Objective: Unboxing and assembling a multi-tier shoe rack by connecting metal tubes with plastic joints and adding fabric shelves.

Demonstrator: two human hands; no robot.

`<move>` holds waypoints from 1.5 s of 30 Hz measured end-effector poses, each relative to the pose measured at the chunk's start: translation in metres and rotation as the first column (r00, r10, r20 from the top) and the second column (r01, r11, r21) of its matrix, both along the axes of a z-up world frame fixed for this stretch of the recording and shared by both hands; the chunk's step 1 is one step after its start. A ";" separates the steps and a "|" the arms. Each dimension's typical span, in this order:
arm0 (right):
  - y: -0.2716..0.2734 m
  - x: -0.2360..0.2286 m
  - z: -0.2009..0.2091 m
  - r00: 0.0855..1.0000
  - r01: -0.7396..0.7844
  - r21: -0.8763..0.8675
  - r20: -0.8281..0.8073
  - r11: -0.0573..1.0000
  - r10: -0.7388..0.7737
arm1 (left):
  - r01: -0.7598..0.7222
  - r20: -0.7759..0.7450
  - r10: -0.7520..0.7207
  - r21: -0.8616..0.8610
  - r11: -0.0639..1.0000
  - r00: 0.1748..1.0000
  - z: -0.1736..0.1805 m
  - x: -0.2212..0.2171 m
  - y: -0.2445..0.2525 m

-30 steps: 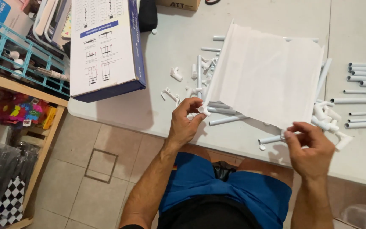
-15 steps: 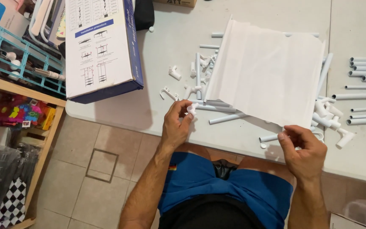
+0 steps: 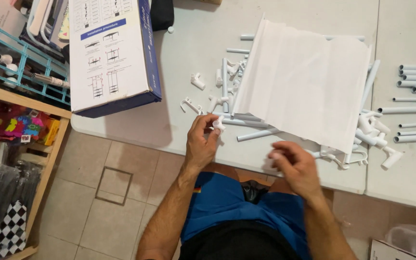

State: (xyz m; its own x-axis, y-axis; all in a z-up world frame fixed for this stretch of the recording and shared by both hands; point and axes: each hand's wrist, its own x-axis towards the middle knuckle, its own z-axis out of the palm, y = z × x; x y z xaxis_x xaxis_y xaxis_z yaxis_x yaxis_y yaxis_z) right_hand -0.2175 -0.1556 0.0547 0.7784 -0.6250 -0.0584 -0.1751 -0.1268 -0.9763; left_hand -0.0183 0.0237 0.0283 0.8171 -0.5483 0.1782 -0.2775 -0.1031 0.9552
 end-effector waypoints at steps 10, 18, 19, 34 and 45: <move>0.020 0.120 -0.048 0.999 0.015 0.651 -0.035 0.759 0.010 | -0.081 -0.167 0.064 -0.100 0.992 0.984 0.012 -0.007 0.013; 0.010 0.133 -0.059 0.997 0.016 0.760 -0.060 0.650 0.045 | -0.121 -0.525 -0.145 -0.440 0.890 0.838 -0.034 0.007 0.020; 0.010 0.135 -0.059 0.996 -0.002 0.777 -0.052 0.630 0.068 | -0.162 -0.610 -0.204 -0.490 0.857 0.766 -0.037 0.009 0.020; 0.014 0.137 -0.083 0.976 -0.082 0.880 0.166 0.467 -0.143 | -0.250 -0.746 -0.404 -0.592 0.766 0.529 -0.053 0.010 0.023; 0.028 0.131 -0.079 0.979 -0.071 0.826 0.164 0.559 -0.118 | -0.018 -0.294 -0.040 -0.191 0.981 0.955 0.008 -0.011 0.014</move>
State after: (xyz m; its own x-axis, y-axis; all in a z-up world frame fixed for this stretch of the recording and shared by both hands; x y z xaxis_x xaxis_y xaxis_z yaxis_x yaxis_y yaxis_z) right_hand -0.0861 -0.1272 -0.0246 0.8177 -0.3934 -0.4203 0.0218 0.7507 -0.6603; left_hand -0.0289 0.0377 0.0366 0.8430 -0.5369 0.0320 0.0192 0.0894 0.9958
